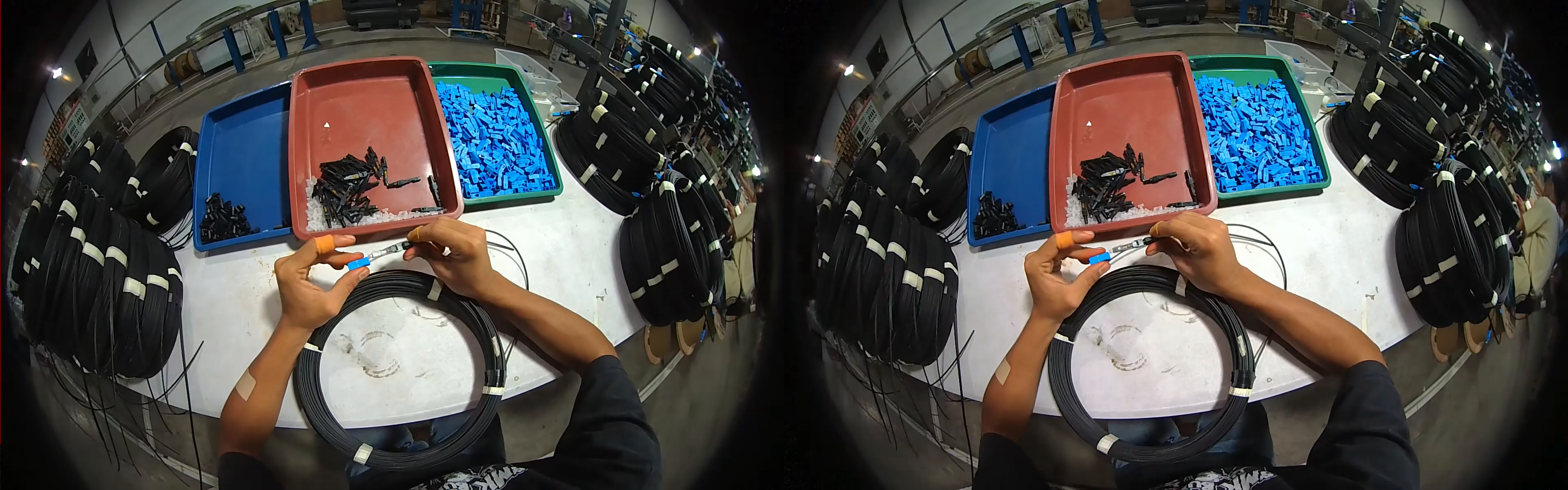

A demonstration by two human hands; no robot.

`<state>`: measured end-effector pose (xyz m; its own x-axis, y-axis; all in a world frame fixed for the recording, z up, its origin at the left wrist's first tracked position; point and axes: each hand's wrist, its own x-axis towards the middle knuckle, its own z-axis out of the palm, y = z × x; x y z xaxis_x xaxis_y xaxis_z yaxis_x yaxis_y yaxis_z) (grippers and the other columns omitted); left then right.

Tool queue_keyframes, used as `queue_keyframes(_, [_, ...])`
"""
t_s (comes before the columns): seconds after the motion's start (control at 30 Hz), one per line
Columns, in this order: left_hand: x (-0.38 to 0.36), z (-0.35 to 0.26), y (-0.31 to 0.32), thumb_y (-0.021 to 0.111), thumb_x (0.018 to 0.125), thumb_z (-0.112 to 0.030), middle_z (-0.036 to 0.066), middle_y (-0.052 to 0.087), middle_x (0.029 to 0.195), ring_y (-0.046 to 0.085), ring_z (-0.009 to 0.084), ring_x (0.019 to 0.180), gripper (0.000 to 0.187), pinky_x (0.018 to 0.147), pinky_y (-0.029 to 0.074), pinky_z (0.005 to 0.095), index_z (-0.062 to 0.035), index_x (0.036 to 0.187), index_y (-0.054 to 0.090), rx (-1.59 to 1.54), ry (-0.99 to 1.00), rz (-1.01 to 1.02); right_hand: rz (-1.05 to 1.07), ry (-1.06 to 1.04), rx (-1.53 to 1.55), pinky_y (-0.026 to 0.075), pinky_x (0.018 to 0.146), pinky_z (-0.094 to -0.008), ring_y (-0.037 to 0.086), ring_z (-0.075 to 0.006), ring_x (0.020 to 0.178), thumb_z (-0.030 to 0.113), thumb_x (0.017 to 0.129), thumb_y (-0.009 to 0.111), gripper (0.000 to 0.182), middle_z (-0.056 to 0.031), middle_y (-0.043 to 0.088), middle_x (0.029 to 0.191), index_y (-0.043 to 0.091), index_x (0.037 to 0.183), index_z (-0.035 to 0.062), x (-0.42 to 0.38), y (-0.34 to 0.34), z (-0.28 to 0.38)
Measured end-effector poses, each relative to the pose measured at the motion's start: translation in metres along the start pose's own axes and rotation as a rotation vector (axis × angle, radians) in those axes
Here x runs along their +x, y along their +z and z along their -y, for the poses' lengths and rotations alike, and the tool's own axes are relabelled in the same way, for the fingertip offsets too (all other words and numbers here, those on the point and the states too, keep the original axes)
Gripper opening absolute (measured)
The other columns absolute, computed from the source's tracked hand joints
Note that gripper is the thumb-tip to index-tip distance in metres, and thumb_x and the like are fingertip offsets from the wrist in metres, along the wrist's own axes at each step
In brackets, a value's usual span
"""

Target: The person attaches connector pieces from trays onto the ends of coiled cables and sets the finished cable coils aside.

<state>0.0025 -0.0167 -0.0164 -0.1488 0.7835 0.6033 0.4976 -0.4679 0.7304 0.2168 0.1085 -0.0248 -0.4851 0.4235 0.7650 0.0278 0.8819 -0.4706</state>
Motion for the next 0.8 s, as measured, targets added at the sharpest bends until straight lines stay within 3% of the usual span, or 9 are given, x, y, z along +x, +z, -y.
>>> queue_keyframes(0.33, [0.0002,0.002,0.0042,0.086,0.073,0.002,0.01,0.076,0.094,0.077,0.0197,0.089,0.038,0.075,0.056,0.0263,0.002,0.108,0.07,-0.063,-0.026,-0.11,-0.029,-0.033,0.023,0.048,0.054,-0.0321,0.065,-0.0198,0.062,0.002,0.073,0.085,0.02,-0.0078,0.069,0.074,0.071,0.087,0.0029,0.0003,0.0017,-0.0033])
queue_keyframes(0.43, [0.0005,0.0013,0.0039,0.086,0.073,0.001,0.01,0.077,0.093,0.077,0.0194,0.089,0.038,0.074,0.056,0.0256,0.002,0.107,0.07,-0.036,-0.017,-0.084,-0.038,-0.093,0.012,0.047,0.051,-0.0276,0.063,-0.0143,0.058,-0.003,0.072,0.085,0.021,-0.0066,0.069,0.074,0.072,0.088,0.001,0.0014,0.0016,-0.0046])
queue_keyframes(0.57, [0.0002,0.0007,0.0015,0.084,0.073,0.007,0.012,0.074,0.102,0.076,0.0229,0.092,0.041,0.083,0.057,0.0289,0.0034,0.11,0.067,0.049,-0.029,-0.014,-0.022,-0.139,-0.035,0.048,0.052,-0.0295,0.065,-0.017,0.059,0.0,0.072,0.086,0.021,-0.0066,0.071,0.075,0.072,0.087,0.0024,0.0011,0.001,-0.0054])
queue_keyframes(0.63, [0.0014,0.0015,0.0044,0.085,0.073,0.002,0.011,0.077,0.092,0.077,0.0198,0.088,0.036,0.074,0.056,0.0248,0.0024,0.106,0.07,0.034,0.0,-0.1,-0.017,-0.161,-0.058,0.048,0.052,-0.0302,0.066,-0.018,0.06,0.001,0.071,0.087,0.022,-0.0066,0.071,0.075,0.072,0.087,0.0029,0.0017,0.0002,-0.0046])
queue_keyframes(0.8, [-0.0002,-0.0013,0.0011,0.083,0.073,0.006,0.011,0.075,0.101,0.076,0.0212,0.092,0.04,0.083,0.056,0.0276,0.0036,0.11,0.067,0.098,-0.002,-0.036,-0.009,-0.182,-0.059,0.05,0.053,-0.0313,0.067,-0.0197,0.061,0.004,0.071,0.087,0.023,-0.0073,0.071,0.075,0.072,0.088,0.0031,0.0003,0.0014,-0.0061])
